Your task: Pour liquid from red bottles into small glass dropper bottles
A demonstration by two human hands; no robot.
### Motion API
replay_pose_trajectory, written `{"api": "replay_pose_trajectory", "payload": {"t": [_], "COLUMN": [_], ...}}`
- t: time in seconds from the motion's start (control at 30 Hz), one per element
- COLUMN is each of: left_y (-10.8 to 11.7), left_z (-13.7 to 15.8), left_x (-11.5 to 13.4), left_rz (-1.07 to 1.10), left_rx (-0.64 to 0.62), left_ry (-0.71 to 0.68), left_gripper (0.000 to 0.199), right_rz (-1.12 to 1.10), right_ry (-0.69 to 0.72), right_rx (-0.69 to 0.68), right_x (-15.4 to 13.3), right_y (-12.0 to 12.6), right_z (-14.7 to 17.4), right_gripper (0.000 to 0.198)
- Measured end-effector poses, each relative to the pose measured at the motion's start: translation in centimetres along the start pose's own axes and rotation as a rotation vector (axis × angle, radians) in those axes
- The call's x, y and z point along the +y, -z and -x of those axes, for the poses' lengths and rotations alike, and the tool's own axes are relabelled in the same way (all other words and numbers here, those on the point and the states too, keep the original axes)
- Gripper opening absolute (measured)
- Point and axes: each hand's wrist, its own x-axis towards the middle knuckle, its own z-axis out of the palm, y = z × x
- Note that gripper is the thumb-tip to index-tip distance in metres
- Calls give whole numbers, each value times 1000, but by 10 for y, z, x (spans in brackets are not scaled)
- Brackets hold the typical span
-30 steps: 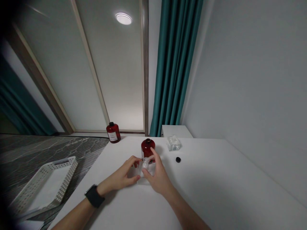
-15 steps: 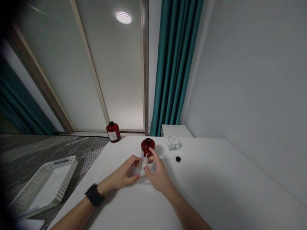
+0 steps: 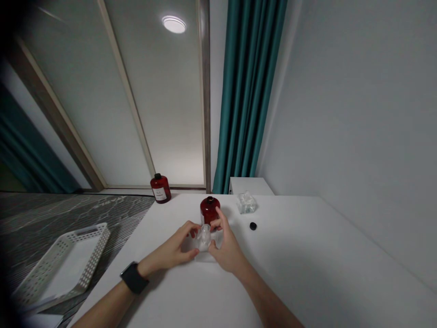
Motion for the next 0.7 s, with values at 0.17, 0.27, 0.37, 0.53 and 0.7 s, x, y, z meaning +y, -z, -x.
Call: {"api": "replay_pose_trajectory", "payload": {"t": [0.17,0.27,0.37,0.53,0.7], "left_y": [0,1,0,0,1], "left_z": [0,0,0,0,-1], "left_x": [-1,0,1,0,0], "left_rz": [14,20,17,10,24], "left_rx": [-7,-13,-14,-6,-15], "left_ry": [12,13,18,12,9], "left_gripper": [46,47,46,46,46], "right_rz": [-66,-77,-115,-73,-160], "right_ry": [-28,-47,-69,-44,-82], "right_rx": [-21,-16,-36,6,-60], "right_x": [-1,-1,-1,-1,1], "right_y": [-1,-1,-1,-1,-3], "right_z": [0,1,0,0,1], "right_gripper": [95,96,96,96,97]}}
